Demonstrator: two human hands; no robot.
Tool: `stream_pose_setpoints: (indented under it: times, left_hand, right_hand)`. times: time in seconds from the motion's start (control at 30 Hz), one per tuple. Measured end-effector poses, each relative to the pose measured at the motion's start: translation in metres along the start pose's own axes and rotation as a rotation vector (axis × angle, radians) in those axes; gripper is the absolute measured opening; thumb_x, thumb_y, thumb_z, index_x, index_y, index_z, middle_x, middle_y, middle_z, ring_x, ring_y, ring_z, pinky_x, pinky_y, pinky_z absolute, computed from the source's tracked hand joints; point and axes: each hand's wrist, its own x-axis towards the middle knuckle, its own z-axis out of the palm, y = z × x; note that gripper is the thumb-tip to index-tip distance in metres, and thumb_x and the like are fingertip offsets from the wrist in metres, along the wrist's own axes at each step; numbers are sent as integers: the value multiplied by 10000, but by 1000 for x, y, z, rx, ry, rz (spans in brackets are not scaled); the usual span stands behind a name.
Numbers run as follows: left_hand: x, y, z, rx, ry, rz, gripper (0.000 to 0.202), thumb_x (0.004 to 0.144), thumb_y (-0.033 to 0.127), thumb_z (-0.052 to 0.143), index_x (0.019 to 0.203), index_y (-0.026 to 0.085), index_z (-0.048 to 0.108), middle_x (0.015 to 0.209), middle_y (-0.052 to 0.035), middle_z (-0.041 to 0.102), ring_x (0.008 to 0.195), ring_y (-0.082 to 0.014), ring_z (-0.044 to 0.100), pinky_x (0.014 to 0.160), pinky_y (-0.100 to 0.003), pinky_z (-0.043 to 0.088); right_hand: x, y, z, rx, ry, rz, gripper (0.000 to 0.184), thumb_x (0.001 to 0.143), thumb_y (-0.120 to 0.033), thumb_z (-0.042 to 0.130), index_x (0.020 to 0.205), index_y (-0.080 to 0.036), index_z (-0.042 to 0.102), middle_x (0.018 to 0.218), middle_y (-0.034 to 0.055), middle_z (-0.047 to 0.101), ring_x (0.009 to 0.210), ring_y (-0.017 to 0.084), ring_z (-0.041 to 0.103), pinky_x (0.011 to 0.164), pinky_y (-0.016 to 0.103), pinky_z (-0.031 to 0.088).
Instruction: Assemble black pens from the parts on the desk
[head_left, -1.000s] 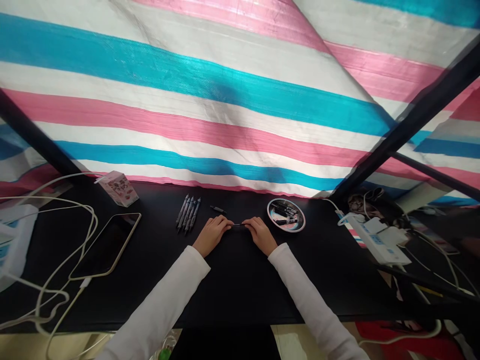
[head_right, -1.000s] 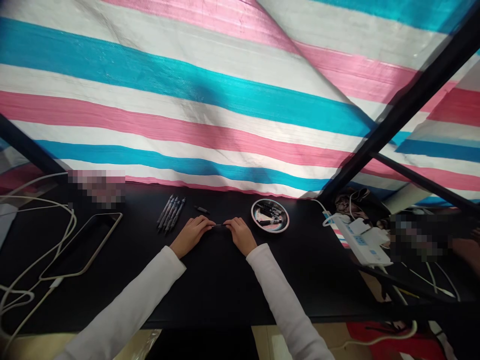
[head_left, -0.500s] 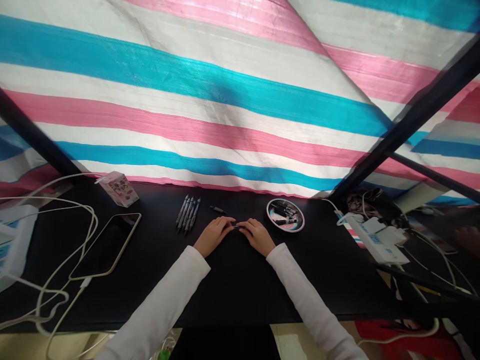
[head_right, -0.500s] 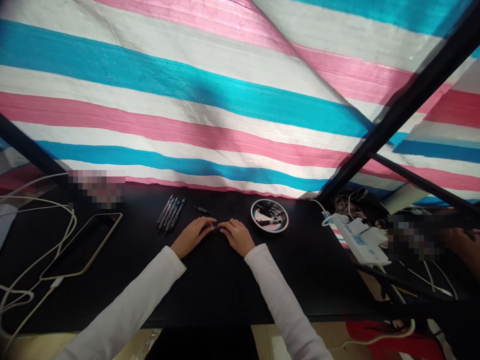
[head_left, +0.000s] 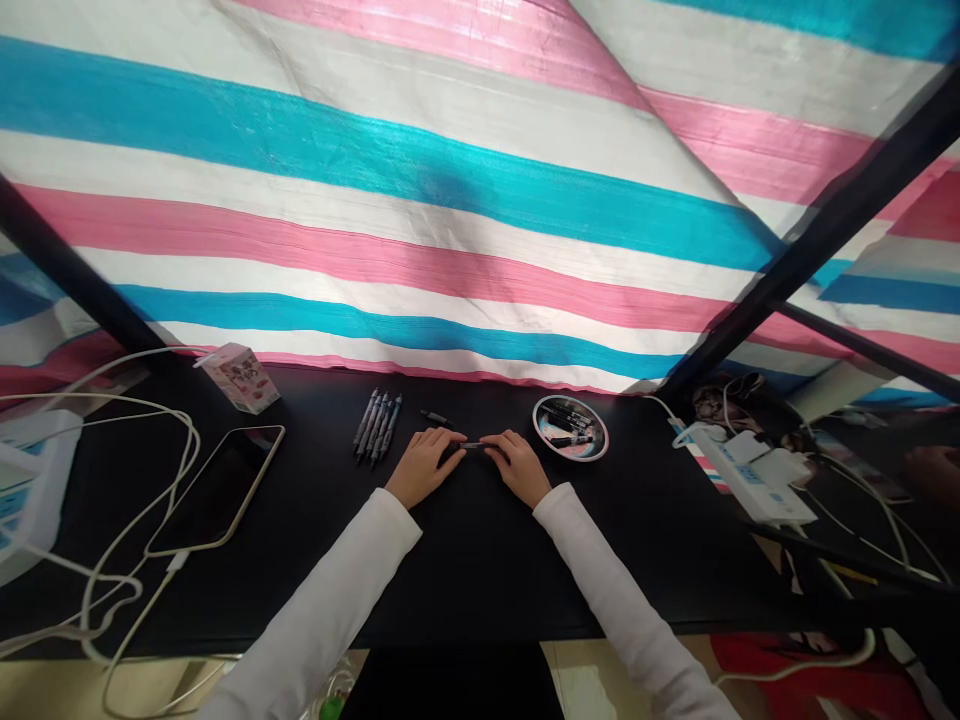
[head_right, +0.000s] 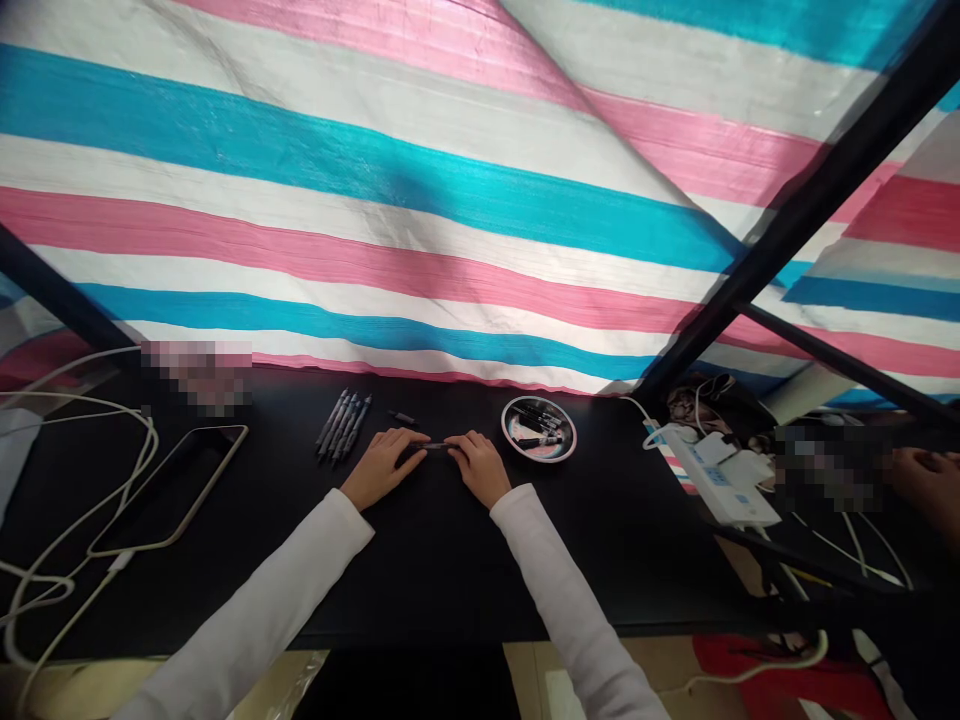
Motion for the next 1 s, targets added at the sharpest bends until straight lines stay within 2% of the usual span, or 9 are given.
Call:
stream_pose_setpoints:
  times: [0.2, 0.33, 0.43, 0.5, 0.57, 0.63, 0.7, 0.87, 1.0]
  left_hand:
    - [-2, -2, 3, 49, -87, 81, 171, 938, 301, 401, 999, 219, 538, 958, 1, 622, 889, -163, 550, 792, -316, 334]
    - [-3, -7, 1, 71, 15, 6, 187, 953, 266, 348, 1010, 198, 514, 960, -17, 621, 857, -169, 559, 773, -318, 342]
    - [-3, -10, 0, 44, 126, -90, 191, 954, 233, 312, 1024, 176, 480, 893, -28, 620, 808, -172, 563, 756, -316, 355]
    - [-3, -12, -1, 19, 168, -129, 192, 953, 220, 295, 1025, 170, 465, 841, -23, 610, 777, -173, 561, 746, -315, 360]
    - [-3, -14, 0, 11, 186, -137, 192, 952, 215, 285, 1018, 168, 460, 827, -22, 601, 767, -174, 556, 743, -316, 360]
    - [-3, -16, 0, 18, 194, -136, 194, 951, 212, 281, 1006, 168, 462, 833, -27, 597, 779, -179, 551, 742, -318, 357]
    - [-3, -17, 1, 36, 199, -137, 198, 950, 212, 280, 998, 169, 467, 851, -36, 598, 804, -188, 544, 746, -321, 354]
    - [-2, -15, 0, 109, 210, -118, 220, 950, 215, 293, 1056, 175, 482, 917, -50, 602, 845, -196, 533, 760, -323, 340]
    - [-2, -12, -3, 190, 215, -128, 245, 951, 215, 304, 1085, 196, 508, 933, -51, 598, 858, -193, 526, 772, -325, 323]
  right_hand:
    - [3, -10, 2, 57, -44, -79, 252, 889, -270, 465, 1116, -256, 573, 967, 42, 611, 911, 170, 563, 832, 330, 436]
    - [15, -10, -3, 66, 145, -15, 353, 907, -257, 401, 1253, -239, 466, 1177, 74, 547, 1116, 191, 487, 942, 361, 380]
    - [31, -2, 2, 100, 242, 49, 395, 906, -125, 278, 1239, -216, 470, 1150, 79, 552, 1107, 162, 487, 955, 337, 382]
    - [45, 2, 13, 42, 137, -14, 454, 849, -32, 308, 1221, -216, 492, 1153, 73, 554, 1097, 158, 488, 954, 326, 387]
    - [61, 2, 27, -68, -40, -132, 531, 793, 25, 357, 1221, -252, 503, 1248, 53, 508, 1150, 169, 452, 955, 332, 387]
    - [77, 0, 40, -187, -172, -236, 580, 768, 55, 389, 1214, -296, 511, 1343, 30, 433, 1201, 188, 412, 945, 348, 393]
    - [93, -4, 50, -278, -248, -310, 543, 781, 42, 421, 1190, -298, 530, 1367, 28, 410, 1206, 197, 408, 924, 349, 406]
    - [112, -9, 56, -367, -279, -451, 232, 870, -139, 466, 1023, -234, 611, 1314, 58, 472, 1157, 219, 453, 871, 353, 423]
    - [92, -1, 47, -343, -174, -343, 191, 877, -148, 457, 996, -202, 596, 1188, 78, 564, 1100, 216, 493, 878, 357, 406]
